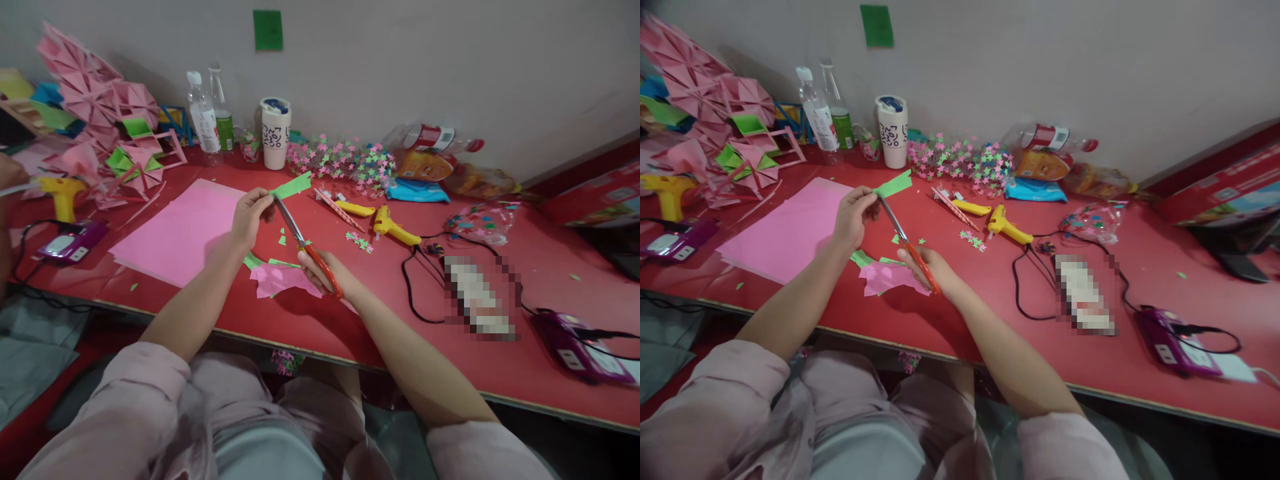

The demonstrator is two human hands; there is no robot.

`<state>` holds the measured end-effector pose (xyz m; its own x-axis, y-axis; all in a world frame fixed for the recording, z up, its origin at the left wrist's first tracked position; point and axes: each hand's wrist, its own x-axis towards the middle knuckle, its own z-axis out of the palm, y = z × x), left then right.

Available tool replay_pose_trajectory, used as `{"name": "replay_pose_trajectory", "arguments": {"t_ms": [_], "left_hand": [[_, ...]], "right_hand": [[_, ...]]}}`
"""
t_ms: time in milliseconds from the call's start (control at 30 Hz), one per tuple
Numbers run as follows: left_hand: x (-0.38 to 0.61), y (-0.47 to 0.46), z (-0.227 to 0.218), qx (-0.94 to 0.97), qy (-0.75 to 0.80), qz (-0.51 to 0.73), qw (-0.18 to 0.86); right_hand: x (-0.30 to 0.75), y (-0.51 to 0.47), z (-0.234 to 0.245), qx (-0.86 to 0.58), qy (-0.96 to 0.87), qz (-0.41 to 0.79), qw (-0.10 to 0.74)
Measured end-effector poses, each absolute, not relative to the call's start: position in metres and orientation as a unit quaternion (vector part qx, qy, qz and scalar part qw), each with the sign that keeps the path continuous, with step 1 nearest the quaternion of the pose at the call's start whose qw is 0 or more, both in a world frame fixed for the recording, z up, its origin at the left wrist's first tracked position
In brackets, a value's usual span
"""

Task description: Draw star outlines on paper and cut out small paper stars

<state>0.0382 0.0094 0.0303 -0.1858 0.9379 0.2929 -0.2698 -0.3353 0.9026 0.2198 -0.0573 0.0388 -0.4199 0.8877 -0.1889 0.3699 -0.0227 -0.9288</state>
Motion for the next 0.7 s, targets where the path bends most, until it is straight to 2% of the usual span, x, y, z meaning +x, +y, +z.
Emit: {"name": "replay_pose_trajectory", "arguments": {"t_ms": [267,500,700], "left_hand": [[0.0409,0.0071,0.0332,0.406,0.369,0.668,0.503],[0.0405,0.0075,0.0322,0.413,0.377,0.673,0.485],[0.0416,0.0062,0.0332,0.389,0.382,0.66,0.516]], "right_hand": [[0.2198,-0.0579,0.04,-0.479,-0.646,0.543,0.241],[0.2226,-0.0547,0.0389,-0.489,-0.664,0.52,0.222],[0.224,-0.0527,0.0375,-0.495,-0.661,0.52,0.219]]}}
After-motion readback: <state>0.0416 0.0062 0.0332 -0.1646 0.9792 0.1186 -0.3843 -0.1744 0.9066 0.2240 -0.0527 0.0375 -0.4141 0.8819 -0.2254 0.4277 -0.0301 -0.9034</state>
